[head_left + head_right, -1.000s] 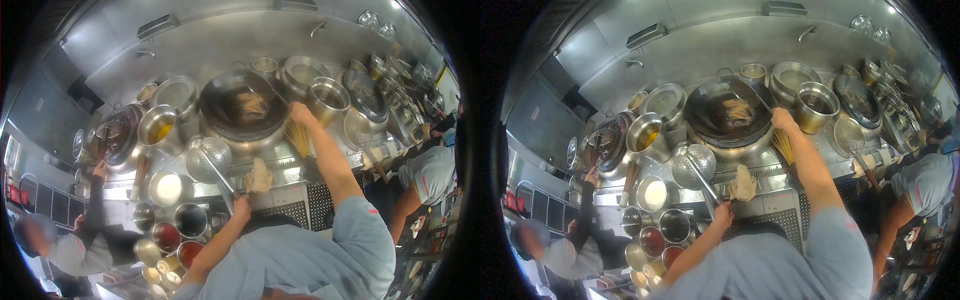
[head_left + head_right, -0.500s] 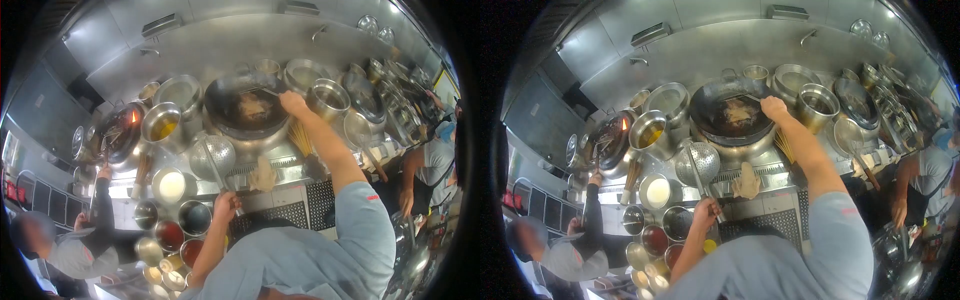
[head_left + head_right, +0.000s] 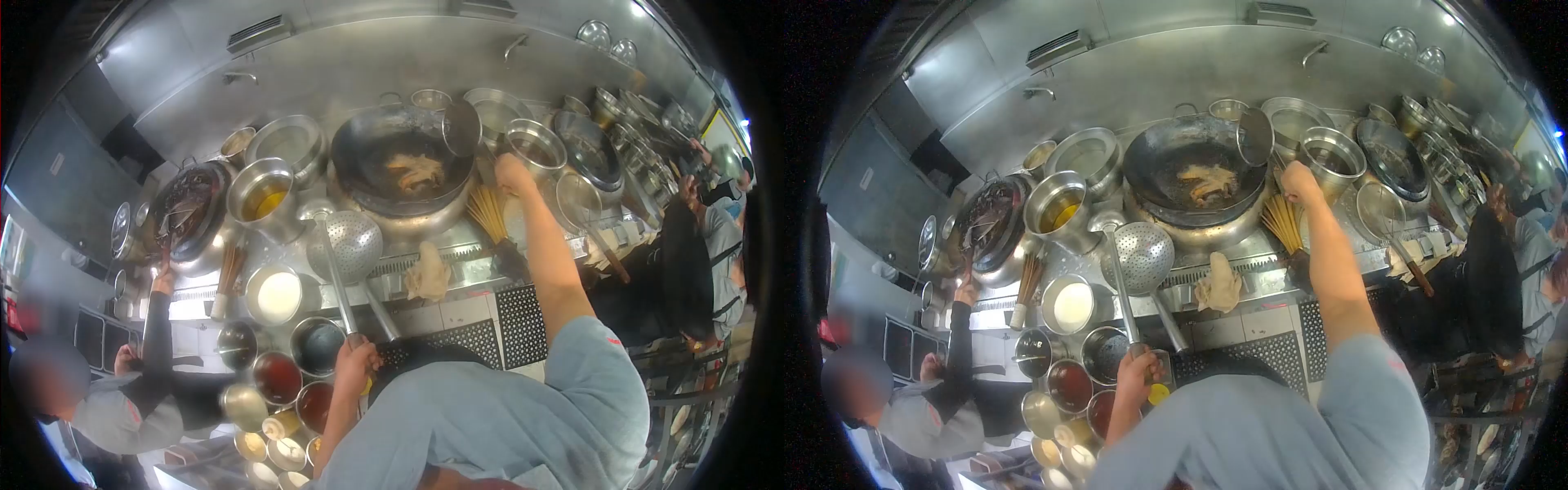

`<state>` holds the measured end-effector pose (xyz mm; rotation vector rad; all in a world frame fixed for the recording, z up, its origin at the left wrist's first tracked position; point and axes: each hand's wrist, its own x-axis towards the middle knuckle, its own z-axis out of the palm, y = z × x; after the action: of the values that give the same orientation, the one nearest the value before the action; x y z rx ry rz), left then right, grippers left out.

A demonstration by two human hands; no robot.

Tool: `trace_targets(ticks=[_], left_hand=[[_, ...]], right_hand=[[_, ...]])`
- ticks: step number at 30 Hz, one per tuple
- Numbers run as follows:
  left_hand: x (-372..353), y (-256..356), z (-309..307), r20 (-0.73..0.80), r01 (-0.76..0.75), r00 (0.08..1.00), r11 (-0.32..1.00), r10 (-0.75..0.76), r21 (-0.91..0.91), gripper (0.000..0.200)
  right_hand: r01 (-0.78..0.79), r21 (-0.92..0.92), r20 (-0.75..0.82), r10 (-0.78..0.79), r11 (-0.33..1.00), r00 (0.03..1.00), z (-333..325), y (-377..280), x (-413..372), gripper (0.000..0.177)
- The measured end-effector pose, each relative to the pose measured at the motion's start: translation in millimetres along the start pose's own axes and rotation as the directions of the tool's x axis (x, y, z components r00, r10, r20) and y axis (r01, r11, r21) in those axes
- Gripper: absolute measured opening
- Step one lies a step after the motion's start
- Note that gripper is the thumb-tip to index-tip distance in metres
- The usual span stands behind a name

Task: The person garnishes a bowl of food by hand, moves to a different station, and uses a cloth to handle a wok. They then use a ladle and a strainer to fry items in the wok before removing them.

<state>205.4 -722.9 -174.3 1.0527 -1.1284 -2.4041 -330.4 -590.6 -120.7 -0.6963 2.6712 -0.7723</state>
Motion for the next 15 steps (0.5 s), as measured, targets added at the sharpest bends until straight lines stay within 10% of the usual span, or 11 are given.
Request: trace_targets(ticks=[3,5,8,10,12,13,15], left_hand=[[-3,1,-10,0.041,-0.034,0.999,0.997,0.031,0.065,0.012],[-10,5,-9,0.000,-0.042,0.999,0.994,0.042,0.099,0.011],[-15,6,-8,-0.024,-0.034,0.999,0.993,0.037,0.115,0.012],[-20,5,-13,-0.035,-0.043,0.998,0.993,0.047,0.108,0.012],[-20,3,-16,-0.030,-0.071,0.997,0.992,0.075,0.103,0.013],[-22,4,-15,-0.043,-0.070,0.996,0.991,0.075,0.113,0.013],[-31,7,-13,-0.077,-0.056,0.995,0.990,0.066,0.131,0.014]], right_hand=[[-0.162,0.289,0.023,0.162,0.944,0.987,19,-24,-28,0.021],[0.503,0.091,0.154,-0.511,0.860,0.846,44,28,13,0.019],[0.928,0.137,-0.038,-0.934,0.348,0.356,98,57,58,0.012],[0.781,0.427,-0.120,-0.827,0.456,0.549,112,26,49,0.012],[0.026,0.715,0.280,-0.321,0.699,0.905,96,-15,25,0.015],[-0.398,0.681,0.531,-0.042,0.615,0.846,86,-32,13,0.017],[-0.398,0.692,0.535,-0.057,0.603,0.843,81,-44,3,0.020]])
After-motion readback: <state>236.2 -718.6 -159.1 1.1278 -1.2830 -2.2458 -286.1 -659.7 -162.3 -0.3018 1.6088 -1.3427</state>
